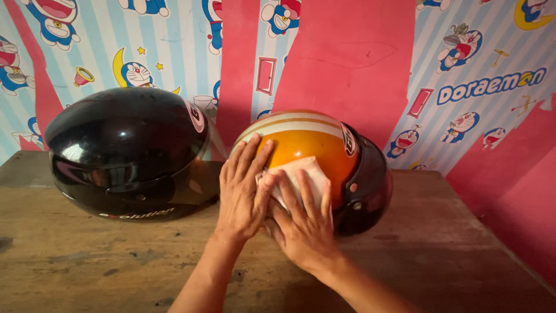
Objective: The person wipes the exterior and interior of two motorcycle helmets with a white cloth. They first clean a black helmet, then an orange helmet, rotating each to wipe different sides and the inside padding.
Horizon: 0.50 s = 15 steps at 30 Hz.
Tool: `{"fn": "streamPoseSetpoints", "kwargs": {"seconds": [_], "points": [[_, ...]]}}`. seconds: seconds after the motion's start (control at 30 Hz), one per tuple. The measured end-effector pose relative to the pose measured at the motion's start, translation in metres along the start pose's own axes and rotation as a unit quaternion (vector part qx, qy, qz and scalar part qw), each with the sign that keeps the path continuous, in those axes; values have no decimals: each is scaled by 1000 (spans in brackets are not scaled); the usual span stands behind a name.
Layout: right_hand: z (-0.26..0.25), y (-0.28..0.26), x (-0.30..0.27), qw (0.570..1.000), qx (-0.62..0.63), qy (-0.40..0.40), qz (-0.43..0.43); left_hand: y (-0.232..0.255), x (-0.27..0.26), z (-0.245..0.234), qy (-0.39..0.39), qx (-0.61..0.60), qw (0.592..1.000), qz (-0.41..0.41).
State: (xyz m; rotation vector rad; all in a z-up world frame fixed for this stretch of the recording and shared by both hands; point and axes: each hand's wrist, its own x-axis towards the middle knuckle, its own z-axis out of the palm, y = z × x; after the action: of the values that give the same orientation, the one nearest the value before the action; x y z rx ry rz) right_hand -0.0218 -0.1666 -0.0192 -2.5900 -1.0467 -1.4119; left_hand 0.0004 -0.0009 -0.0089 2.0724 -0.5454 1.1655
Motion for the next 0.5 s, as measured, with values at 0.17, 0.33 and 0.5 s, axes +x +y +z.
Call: {"fn": "streamPoseSetpoints", "kwargs": {"seconds": [0.17, 0.33, 0.5], "points": [[-12, 40, 28, 999, 17, 0, 40, -3, -3, 5, -2, 1, 1000, 12], [-9, 98, 110, 987, 115, -30, 109, 0, -3, 4, -2, -1, 1000, 0], [-3, 90, 161, 941, 98, -260, 196, 0, 0, 2, 40, -95, 994, -29]]}}
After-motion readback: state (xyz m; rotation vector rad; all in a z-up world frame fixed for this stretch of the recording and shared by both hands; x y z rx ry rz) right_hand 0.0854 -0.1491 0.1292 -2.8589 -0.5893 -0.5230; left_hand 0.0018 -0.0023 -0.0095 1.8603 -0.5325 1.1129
